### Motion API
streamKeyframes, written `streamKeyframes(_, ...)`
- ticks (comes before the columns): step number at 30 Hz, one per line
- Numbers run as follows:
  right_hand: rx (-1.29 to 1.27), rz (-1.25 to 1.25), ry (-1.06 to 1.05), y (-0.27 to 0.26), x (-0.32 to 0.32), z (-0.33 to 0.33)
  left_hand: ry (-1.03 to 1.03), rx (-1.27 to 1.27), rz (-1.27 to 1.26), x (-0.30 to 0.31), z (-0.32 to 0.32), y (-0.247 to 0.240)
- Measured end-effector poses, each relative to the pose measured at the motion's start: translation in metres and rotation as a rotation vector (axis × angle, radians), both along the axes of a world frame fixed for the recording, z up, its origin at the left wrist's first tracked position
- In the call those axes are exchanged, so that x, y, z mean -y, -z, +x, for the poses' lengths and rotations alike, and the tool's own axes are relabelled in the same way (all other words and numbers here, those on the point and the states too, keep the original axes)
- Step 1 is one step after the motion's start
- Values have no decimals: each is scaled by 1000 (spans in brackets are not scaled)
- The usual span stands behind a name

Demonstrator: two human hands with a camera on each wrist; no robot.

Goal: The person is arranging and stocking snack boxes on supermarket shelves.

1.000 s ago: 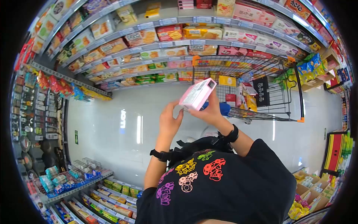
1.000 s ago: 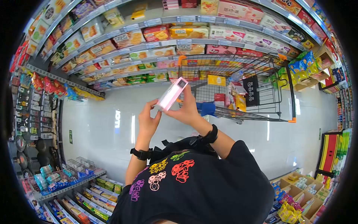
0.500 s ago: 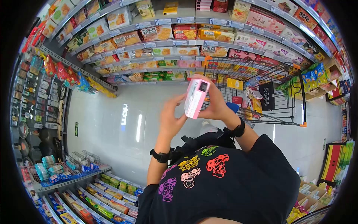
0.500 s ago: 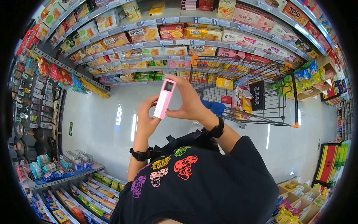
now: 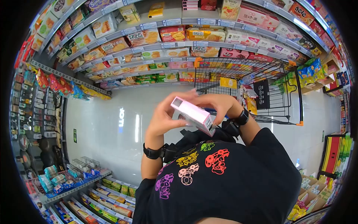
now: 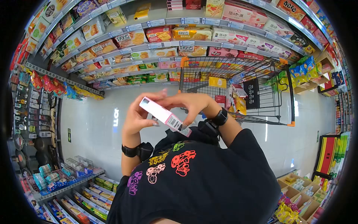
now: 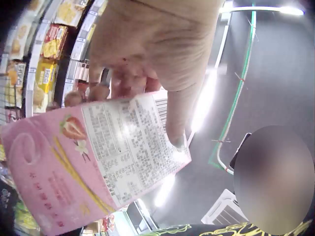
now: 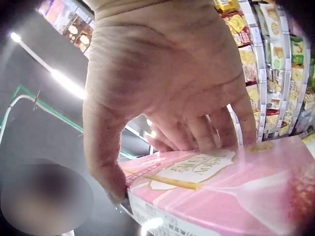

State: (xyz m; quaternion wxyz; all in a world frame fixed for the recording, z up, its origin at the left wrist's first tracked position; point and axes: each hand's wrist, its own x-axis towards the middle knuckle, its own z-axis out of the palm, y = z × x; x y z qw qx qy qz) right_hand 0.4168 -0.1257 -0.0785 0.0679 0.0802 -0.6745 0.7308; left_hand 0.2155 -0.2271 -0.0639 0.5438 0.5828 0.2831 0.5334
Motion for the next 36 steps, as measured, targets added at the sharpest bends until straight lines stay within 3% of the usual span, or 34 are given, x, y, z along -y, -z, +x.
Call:
streamKeyframes(6,-87,-334,22,41,-20,5,-96,22,-7,-21,10,5)
streamKeyframes(15,-53,-454,24,62,-50,27,-136,-76,90,-57,32,2)
streamKeyframes(18,-58,-296,167,70,-61,38,-175,-111,68,-71,40,12)
streamKeyframes(21,159,75,367,79,-73,60,-260,-111,-79,-88,59,19)
streamKeyframes(22,111,139,522,77,-72,62,-287,-107,-154,-95,66,27)
streamKeyframes(25,321,80,819,93,-80,83,-313,-226,-326,-117,89,52)
streamKeyframes(26,333,272,930,90,-80,90,-299,-243,-346,-125,95,73)
streamKeyframes(27,418,280,981,98,-76,96,-284,-257,-362,-131,101,94)
streamKeyframes(31,673,270,1130,156,-71,116,-247,-647,-130,-152,117,157)
streamKeyframes(36,887,343,1250,236,-57,113,35,-996,-153,-175,120,202)
